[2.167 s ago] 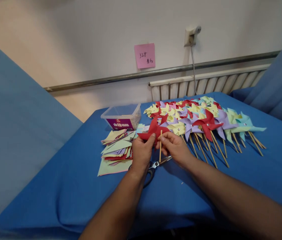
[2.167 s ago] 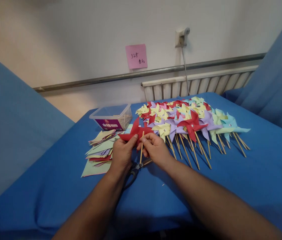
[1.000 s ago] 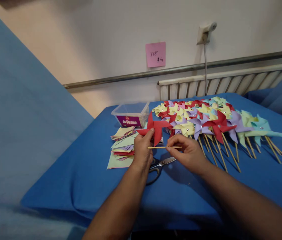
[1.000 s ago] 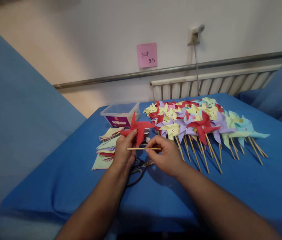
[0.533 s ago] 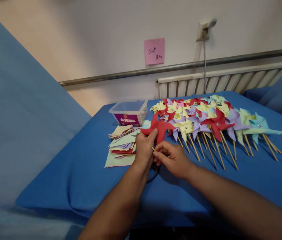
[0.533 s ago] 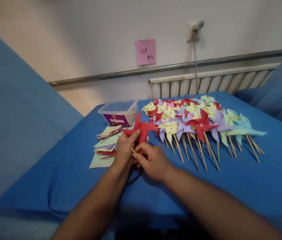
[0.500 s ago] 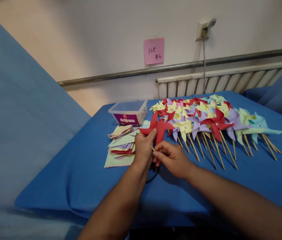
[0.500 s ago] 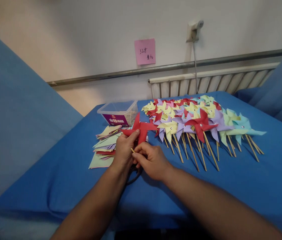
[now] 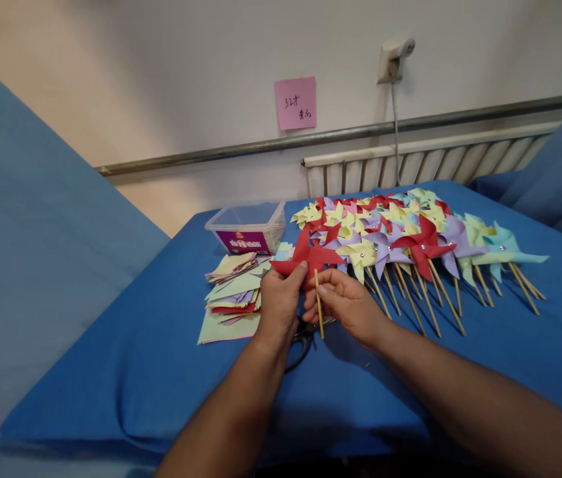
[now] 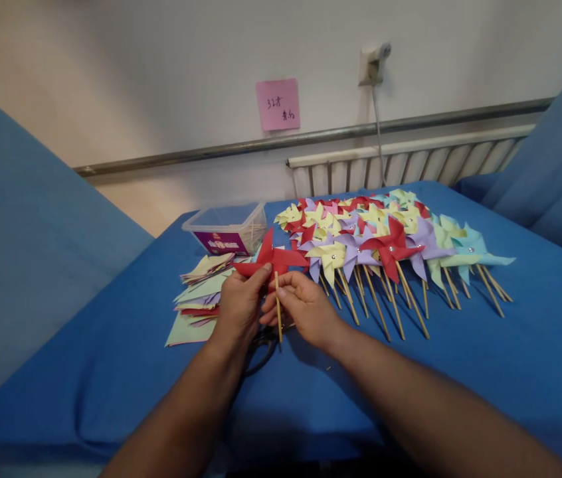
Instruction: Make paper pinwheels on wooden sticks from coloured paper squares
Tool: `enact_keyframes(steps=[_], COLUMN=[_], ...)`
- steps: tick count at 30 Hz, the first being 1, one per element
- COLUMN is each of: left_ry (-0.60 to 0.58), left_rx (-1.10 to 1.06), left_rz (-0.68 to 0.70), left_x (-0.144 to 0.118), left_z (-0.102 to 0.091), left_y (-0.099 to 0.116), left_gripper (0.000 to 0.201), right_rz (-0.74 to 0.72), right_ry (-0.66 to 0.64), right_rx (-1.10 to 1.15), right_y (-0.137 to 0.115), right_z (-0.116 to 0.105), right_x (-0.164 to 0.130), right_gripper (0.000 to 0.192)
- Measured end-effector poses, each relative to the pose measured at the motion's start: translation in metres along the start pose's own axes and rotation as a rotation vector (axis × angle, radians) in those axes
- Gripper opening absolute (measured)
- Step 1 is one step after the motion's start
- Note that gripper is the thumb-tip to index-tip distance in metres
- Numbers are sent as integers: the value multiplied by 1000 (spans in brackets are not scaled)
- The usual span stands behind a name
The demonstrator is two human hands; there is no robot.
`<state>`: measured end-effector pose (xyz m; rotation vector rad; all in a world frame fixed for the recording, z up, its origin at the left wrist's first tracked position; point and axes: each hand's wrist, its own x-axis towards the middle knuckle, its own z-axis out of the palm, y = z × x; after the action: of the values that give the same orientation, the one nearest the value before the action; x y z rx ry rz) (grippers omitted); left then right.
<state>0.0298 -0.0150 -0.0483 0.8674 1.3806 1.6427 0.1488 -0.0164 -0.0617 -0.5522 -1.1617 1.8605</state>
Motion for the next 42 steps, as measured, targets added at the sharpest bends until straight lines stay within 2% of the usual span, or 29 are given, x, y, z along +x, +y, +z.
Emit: enact_keyframes(steps=[3, 9, 14, 24, 42], left_ry=[-25, 52, 62, 50, 38], left_rx=[44, 198, 242, 276, 378], left_rz=[16, 140, 160, 227, 238], left_x=[-1, -4, -10, -15, -18], left_z=[1, 1, 3, 6, 5], left_y=[2, 6, 12, 15, 14], left_gripper=[34, 27, 21, 22, 23], right_rz=[-29, -54, -83, -89, -108], right_ry=[34, 129, 180, 194, 253], right_rx=[7, 4, 11, 12, 20], right_y=[0, 1, 0, -1, -1], right_z=[-2, -5, -3, -6, -3], right_x=[3, 7, 6, 7, 7], right_gripper=[38, 37, 32, 30, 31])
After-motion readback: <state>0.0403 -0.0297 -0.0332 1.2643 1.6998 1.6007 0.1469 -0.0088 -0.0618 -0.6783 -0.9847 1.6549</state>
